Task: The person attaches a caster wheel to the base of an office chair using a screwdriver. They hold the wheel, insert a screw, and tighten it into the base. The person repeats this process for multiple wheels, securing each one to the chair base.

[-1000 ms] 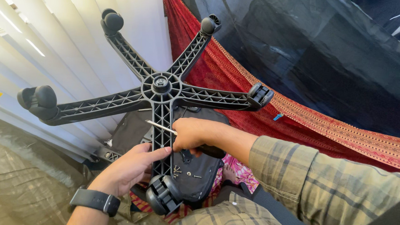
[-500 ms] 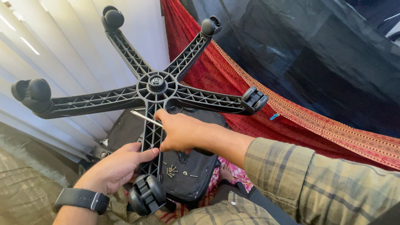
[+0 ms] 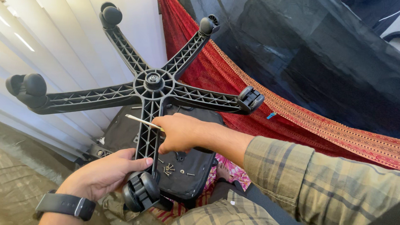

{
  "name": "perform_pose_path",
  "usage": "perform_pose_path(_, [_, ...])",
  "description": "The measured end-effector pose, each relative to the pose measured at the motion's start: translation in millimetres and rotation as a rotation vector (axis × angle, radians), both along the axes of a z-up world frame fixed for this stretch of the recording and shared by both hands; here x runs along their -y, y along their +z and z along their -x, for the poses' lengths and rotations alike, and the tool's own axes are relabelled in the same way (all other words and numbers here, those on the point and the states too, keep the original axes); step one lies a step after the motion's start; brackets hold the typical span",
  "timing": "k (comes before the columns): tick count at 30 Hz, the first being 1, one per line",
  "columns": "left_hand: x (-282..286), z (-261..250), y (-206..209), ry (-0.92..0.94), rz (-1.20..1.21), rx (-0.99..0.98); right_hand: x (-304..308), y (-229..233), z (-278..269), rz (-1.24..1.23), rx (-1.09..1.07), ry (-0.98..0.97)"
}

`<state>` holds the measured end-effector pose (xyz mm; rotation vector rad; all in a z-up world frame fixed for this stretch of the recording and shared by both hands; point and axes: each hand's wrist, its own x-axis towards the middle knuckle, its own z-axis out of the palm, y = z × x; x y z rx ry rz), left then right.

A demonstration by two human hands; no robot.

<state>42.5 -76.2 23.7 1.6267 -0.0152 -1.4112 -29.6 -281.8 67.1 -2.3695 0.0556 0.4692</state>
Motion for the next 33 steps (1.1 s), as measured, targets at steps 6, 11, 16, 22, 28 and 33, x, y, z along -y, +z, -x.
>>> perform_pose_path(6, [-8, -1, -2, -0.025, -0.002, 0.000, -3, 6, -3, 0.031, -0.021, 0.027])
perform_pose_path(11, [-9, -2, 5, -0.057, -0.062, 0.017, -5, 6, -2, -0.004, -0.018, 0.022])
perform_pose_path(16, [-12, -1, 14, -0.044, -0.139, -0.023, -7, 4, -1, 0.009, -0.023, 0.037])
perform_pose_path(22, [-18, 0, 18, -0.036, -0.153, 0.017, -5, 4, -1, -0.016, -0.040, 0.029])
perform_pose_path(28, [-17, -4, 12, -0.013, -0.257, 0.074, -5, 1, 0, -0.034, -0.043, 0.038])
perform_pose_path(33, [-17, -4, 15, 0.009, -0.241, 0.078, -6, 1, 2, -0.074, -0.064, 0.035])
